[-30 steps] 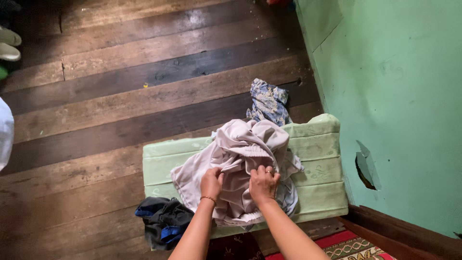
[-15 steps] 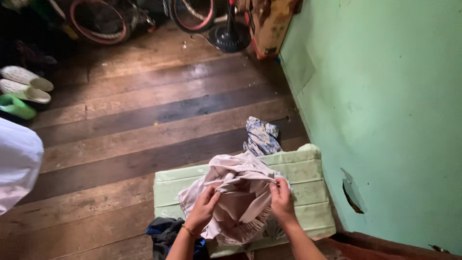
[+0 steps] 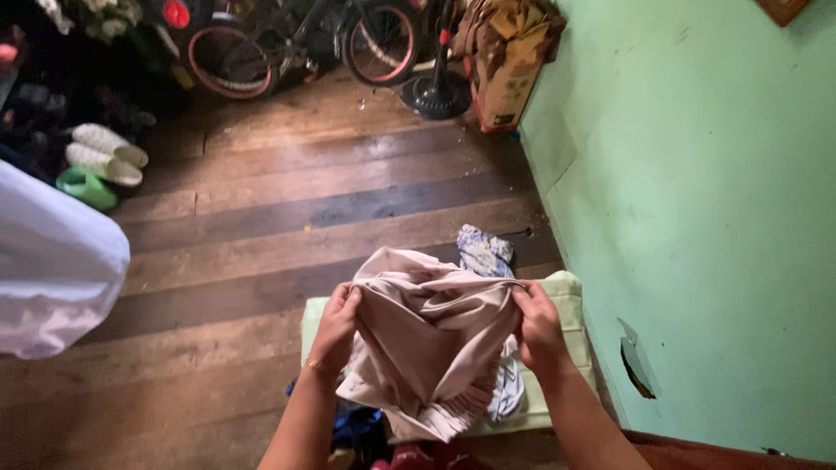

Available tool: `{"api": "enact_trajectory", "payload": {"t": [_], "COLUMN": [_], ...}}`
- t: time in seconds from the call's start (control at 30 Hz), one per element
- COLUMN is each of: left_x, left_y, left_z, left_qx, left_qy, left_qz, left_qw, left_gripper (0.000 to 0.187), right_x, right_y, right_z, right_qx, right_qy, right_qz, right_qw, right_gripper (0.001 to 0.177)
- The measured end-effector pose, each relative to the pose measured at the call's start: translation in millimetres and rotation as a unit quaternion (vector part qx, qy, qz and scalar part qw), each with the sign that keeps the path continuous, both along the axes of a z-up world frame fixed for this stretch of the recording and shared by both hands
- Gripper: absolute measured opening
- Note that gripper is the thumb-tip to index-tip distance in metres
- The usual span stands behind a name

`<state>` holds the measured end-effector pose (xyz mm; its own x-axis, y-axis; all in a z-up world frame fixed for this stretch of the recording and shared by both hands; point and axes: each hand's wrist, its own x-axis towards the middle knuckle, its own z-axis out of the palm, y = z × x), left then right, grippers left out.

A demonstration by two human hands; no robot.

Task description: The person takes clothes from a pile on a bench, places them on hangers, and hangs them on a clothes rack. The person handles a white shirt, a beige top, and a dark garment, repeating the process of unfolding, placing on a hanger, and hanging on the rack.

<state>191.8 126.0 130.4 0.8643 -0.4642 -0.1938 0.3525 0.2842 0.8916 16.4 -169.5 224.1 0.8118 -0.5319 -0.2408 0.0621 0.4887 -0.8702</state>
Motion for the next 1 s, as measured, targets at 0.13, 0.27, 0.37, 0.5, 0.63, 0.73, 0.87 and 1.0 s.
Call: {"api": "enact_trajectory", "payload": {"t": [0.13, 0.27, 0.37, 0.5, 0.63, 0.73, 0.87, 1.0], "left_x": [-17, -74, -115, -131, -123, -109, -100, -105], "left_y": [-10, -24, -37, -43, -54, -49, -39, -27], "left_z": [-93, -143, -136, -104, -100, -115, -127, -110], "left_qx": [0.233, 0.363, 0.41, 0.448, 0.557, 0.499, 0.13, 0.049], "left_qy": [-0.1, -0.313, -0.122, -0.089, -0.148, -0.215, -0.081, 0.1], "left_qz": [0.11, 0.133, 0.016, -0.008, -0.023, -0.052, -0.081, -0.107], "left_qw": [0.961, 0.867, 0.904, 0.89, 0.817, 0.838, 0.985, 0.988], "left_gripper": [0.042, 0.053, 0.065, 0.057, 0.025, 0.024, 0.036, 0.031], "right_x": [8, 14, 7, 0, 2, 5, 12, 14], "right_y": [21, 37, 42, 41, 36, 23, -14, -30], "right_z": [-43, -70, -64, -34, -15, -21, -61, -107], "right_qx": [0.079, 0.118, 0.156, 0.184, 0.199, 0.187, 0.138, 0.029], "right_qy": [0.047, 0.045, 0.085, 0.059, 0.023, 0.03, 0.06, 0.123], "right_qz": [0.034, 0.064, 0.077, 0.128, 0.137, 0.129, 0.067, 0.004], "right_qw": [0.995, 0.99, 0.981, 0.973, 0.97, 0.973, 0.986, 0.992], "right_gripper": [0.015, 0.016, 0.024, 0.031, 0.032, 0.035, 0.029, 0.024]}}
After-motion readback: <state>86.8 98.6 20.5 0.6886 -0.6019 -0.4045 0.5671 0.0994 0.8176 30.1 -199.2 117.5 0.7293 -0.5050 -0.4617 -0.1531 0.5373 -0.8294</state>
